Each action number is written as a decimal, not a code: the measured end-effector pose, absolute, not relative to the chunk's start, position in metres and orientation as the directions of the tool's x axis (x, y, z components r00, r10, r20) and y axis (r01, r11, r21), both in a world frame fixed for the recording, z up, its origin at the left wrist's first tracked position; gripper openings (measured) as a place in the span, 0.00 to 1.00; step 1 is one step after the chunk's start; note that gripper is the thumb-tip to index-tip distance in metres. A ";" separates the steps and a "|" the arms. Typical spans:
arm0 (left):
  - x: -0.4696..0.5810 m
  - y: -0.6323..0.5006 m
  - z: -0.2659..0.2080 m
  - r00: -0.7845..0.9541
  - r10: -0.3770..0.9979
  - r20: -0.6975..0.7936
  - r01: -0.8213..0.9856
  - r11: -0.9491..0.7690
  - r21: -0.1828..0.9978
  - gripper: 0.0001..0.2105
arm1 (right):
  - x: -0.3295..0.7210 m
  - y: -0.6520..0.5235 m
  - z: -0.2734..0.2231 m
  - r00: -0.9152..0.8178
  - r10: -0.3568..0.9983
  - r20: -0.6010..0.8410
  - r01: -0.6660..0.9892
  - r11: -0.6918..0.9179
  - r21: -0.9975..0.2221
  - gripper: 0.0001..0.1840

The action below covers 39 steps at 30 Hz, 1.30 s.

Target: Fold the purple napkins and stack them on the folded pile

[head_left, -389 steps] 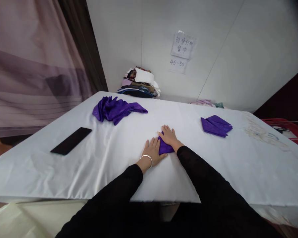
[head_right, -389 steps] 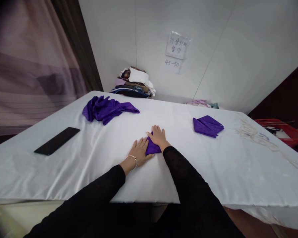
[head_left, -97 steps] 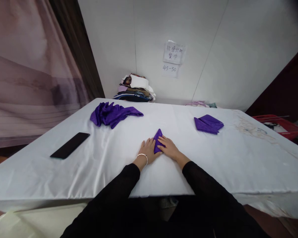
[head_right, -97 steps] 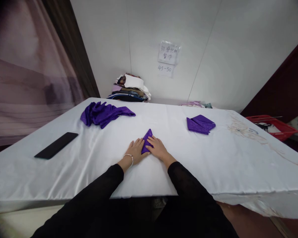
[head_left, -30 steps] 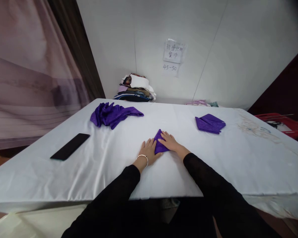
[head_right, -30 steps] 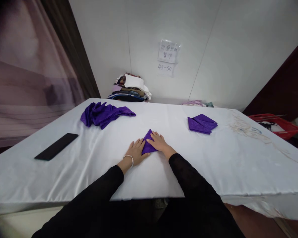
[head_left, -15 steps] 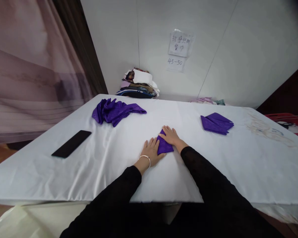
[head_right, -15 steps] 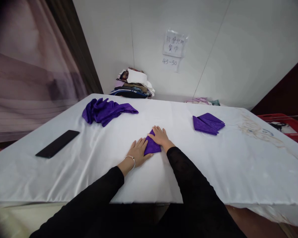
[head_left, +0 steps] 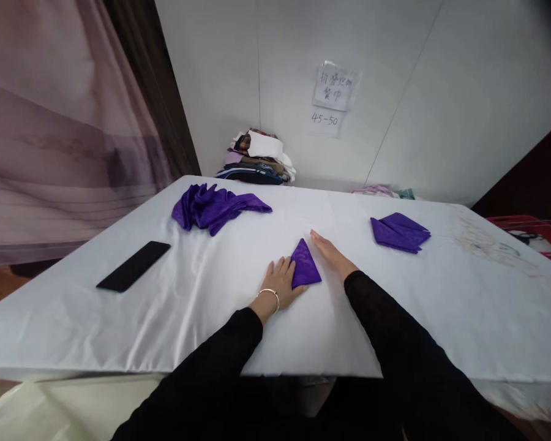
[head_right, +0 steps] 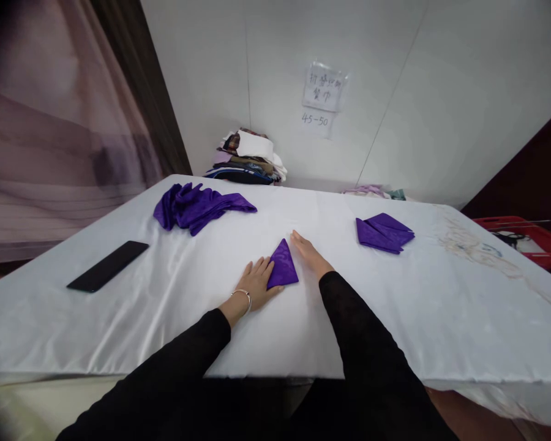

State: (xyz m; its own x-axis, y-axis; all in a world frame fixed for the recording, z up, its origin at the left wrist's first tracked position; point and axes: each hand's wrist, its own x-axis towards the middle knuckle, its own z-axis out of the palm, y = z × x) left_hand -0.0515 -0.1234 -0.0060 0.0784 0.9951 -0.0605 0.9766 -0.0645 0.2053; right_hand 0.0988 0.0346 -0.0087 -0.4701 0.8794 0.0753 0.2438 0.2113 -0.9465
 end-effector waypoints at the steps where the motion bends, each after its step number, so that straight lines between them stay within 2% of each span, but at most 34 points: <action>1: -0.052 -0.123 -0.007 0.080 0.995 -0.056 0.976 -0.067 0.209 0.38 | 0.105 0.030 -0.008 -0.477 0.874 0.091 0.212 0.215 -0.953 0.36; 7: -0.052 -0.121 -0.012 0.069 0.997 -0.028 0.970 -0.060 0.233 0.38 | 0.123 0.001 -0.011 -0.544 0.830 0.121 0.175 0.253 -0.952 0.32; 14: -0.053 -0.122 -0.011 0.062 0.998 -0.025 0.966 -0.053 0.251 0.38 | 0.116 -0.005 -0.018 -0.603 0.787 0.131 0.354 0.411 -0.840 0.22; 20: -0.052 -0.122 -0.008 0.066 0.997 -0.039 0.971 -0.055 0.232 0.37 | 0.110 -0.002 -0.020 -0.578 0.807 0.117 0.439 0.429 -0.790 0.16; 24: -0.051 -0.123 -0.004 0.067 0.995 -0.073 0.976 -0.050 0.212 0.38 | 0.108 -0.002 -0.023 -0.561 0.816 0.143 0.455 0.448 -0.770 0.16; 29: -0.051 -0.124 -0.002 0.065 0.995 -0.077 0.978 -0.049 0.201 0.38 | 0.110 0.000 -0.029 -0.543 0.820 0.180 0.440 0.461 -0.771 0.21; 39: -0.050 -0.124 -0.001 0.068 0.993 -0.094 0.979 -0.048 0.199 0.39 | 0.111 0.001 -0.030 -0.524 0.836 0.165 0.451 0.437 -0.778 0.23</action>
State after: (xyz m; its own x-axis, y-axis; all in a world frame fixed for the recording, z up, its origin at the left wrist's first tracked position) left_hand -0.0505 -0.1237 -0.0007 0.0683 0.9932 -0.0941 0.9788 -0.0484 0.1992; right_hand 0.1110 0.0007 -0.0304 -0.5239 0.8356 0.1653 0.4512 0.4368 -0.7782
